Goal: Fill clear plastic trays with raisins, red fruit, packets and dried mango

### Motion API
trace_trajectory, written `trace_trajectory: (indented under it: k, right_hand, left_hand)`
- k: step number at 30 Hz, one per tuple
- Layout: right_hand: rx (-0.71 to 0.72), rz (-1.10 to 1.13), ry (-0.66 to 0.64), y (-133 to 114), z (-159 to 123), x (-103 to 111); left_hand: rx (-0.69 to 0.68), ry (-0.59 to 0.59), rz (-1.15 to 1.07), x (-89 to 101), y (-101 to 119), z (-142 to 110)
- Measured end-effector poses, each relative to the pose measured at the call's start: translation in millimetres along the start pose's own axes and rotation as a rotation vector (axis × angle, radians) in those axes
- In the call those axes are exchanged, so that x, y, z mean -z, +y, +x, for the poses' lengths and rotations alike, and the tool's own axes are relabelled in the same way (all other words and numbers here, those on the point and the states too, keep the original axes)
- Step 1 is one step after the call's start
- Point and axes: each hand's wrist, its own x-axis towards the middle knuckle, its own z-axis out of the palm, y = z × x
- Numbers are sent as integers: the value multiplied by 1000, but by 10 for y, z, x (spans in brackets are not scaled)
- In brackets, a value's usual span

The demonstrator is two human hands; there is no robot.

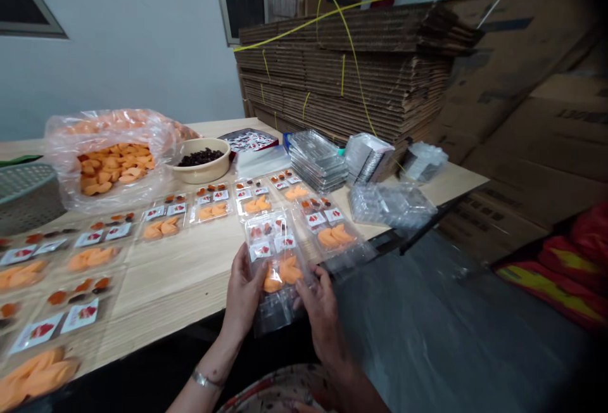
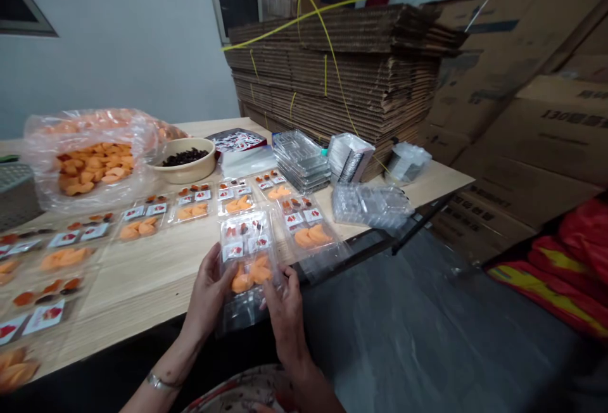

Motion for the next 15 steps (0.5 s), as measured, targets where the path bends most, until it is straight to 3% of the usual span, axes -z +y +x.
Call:
trace_trajectory:
  k: [8, 11, 15]
  right_hand:
    - [65, 6, 13, -119, -46, 58]
    - [114, 44, 44, -297, 26, 187]
    - [195, 33, 112, -587, 328, 456]
  left_hand:
    - [-36, 23, 33, -55, 107, -149]
    - [-36, -18, -32, -264, 251, -101]
    - [-141, -123, -38, -748, 278, 153]
